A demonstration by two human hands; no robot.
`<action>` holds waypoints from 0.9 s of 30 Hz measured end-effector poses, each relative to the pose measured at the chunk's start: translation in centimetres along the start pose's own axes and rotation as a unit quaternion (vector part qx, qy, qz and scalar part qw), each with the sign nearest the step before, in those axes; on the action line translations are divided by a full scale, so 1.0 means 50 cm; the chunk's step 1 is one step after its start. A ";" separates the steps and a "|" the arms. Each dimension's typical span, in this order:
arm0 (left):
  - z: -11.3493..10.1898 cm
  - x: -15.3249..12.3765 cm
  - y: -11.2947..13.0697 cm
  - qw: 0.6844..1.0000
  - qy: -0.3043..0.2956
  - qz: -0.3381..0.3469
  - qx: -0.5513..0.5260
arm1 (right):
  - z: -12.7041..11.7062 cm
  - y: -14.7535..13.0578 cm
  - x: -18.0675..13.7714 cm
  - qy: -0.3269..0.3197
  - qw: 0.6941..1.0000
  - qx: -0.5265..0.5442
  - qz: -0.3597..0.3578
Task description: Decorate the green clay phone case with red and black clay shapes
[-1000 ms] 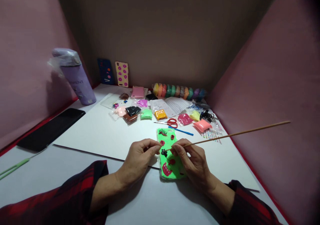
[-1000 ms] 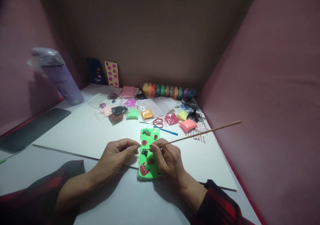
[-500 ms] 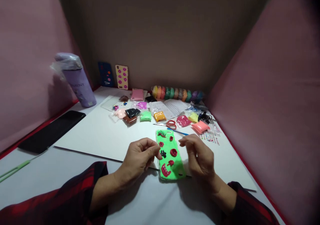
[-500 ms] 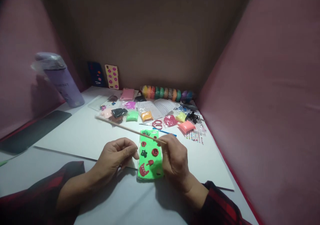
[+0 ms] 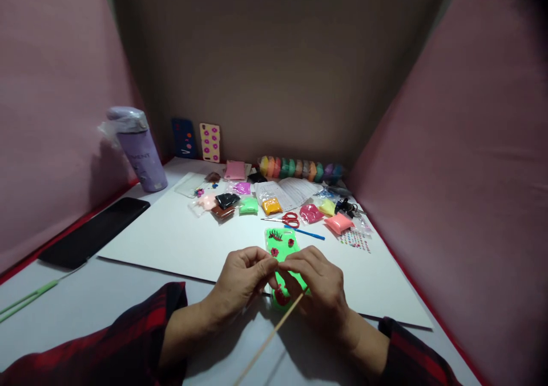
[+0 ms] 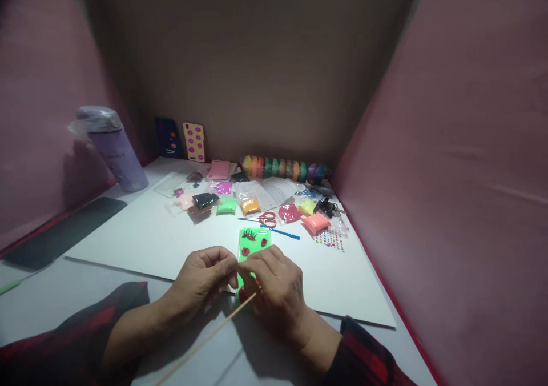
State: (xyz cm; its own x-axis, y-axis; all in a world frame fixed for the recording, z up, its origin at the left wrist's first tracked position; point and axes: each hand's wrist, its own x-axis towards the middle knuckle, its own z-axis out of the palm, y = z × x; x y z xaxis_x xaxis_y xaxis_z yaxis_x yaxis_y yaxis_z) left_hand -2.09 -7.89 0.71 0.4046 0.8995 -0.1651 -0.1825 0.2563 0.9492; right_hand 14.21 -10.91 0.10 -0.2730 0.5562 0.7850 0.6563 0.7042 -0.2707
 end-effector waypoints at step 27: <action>-0.002 0.003 -0.014 1.000 -0.011 0.014 -0.010 | 0.009 -0.010 0.002 0.039 0.993 -0.091 -0.071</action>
State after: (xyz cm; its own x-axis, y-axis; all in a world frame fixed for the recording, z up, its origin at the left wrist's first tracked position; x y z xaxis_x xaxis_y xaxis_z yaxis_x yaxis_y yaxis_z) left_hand -2.00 -7.90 -0.03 0.4194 0.8981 -0.1321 -0.2126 0.2386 0.9476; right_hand 13.55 -10.98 0.06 -0.3204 0.4165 0.8508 0.7330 0.6779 -0.0558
